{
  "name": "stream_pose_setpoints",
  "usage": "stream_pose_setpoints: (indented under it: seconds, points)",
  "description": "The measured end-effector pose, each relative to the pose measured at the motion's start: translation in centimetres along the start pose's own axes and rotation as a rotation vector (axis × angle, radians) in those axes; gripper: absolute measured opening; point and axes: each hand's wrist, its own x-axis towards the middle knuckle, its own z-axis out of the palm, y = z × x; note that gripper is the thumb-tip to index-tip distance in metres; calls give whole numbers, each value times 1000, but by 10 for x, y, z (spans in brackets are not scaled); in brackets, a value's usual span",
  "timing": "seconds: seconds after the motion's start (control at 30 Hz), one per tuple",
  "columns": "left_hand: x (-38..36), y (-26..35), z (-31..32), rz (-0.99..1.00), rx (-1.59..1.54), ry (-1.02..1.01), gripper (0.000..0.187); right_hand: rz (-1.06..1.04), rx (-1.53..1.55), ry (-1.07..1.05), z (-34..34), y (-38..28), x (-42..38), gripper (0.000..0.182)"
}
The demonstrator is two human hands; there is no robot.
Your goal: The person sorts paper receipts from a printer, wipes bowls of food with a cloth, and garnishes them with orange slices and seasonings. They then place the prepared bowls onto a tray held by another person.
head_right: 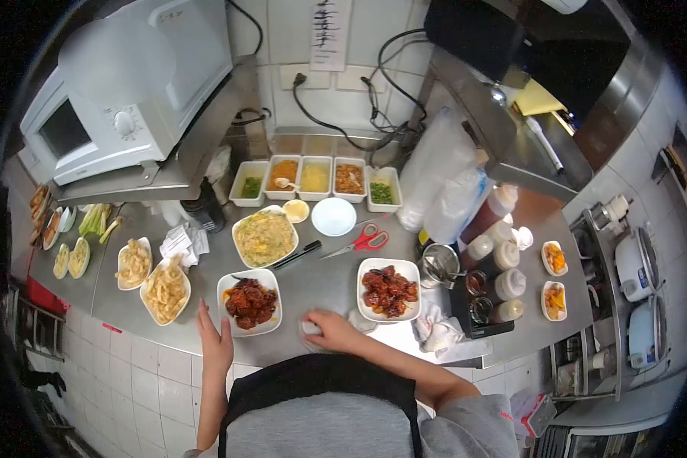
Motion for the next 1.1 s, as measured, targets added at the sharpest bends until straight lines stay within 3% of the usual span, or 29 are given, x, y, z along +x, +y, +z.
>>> stream_pose_setpoints:
  seconds: [0.07,0.1,0.17,0.23,0.3,0.37,0.47,0.5,0.63,0.7,0.73,0.87,0.9,0.97,1.0,1.03,1.1]
  points:
    - [16,41,-9,205,38,130,50,-126,-38,-99,-10,20,-28,19]
    - [17,48,2,205,33,127,50,-121,-41,-99,-22,18,-41,19]
    - [17,55,32,175,-530,-371,46,323,368,-45,-49,6,-68,19]
    - [9,84,58,30,-669,-830,48,455,431,5,-80,12,-98,18]
    - [-9,102,105,-261,-834,-1163,53,412,531,247,-108,-4,-125,15]
    - [-27,128,136,-415,-919,-1164,57,350,441,398,-131,1,-152,14]
    - [-32,158,157,-515,-1021,-1101,56,608,583,546,-156,-13,-173,13]
    - [-30,159,162,-511,-1020,-1103,56,607,583,550,-158,-11,-176,13]
    - [-9,151,184,-415,-967,-1055,42,627,371,495,-162,15,-192,30]
    - [21,124,189,-42,-472,-1085,32,807,-28,307,-172,3,-190,35]
    - [33,123,178,-49,-469,-1077,32,899,-166,103,-181,0,-186,39]
    - [48,116,141,138,-294,-773,25,957,-127,-6,-188,3,-180,34]
    - [46,112,138,207,-217,-679,25,947,-130,-20,-190,7,-179,34]
    - [40,109,136,178,-202,-703,25,538,404,333,-191,17,-178,21]
    - [36,110,133,161,-194,-734,25,510,489,340,-197,12,-172,11]
    - [35,109,134,153,-193,-734,25,333,548,344,-200,17,-165,8]
    - [43,108,138,191,-165,-801,24,164,908,387,-195,21,-153,18]
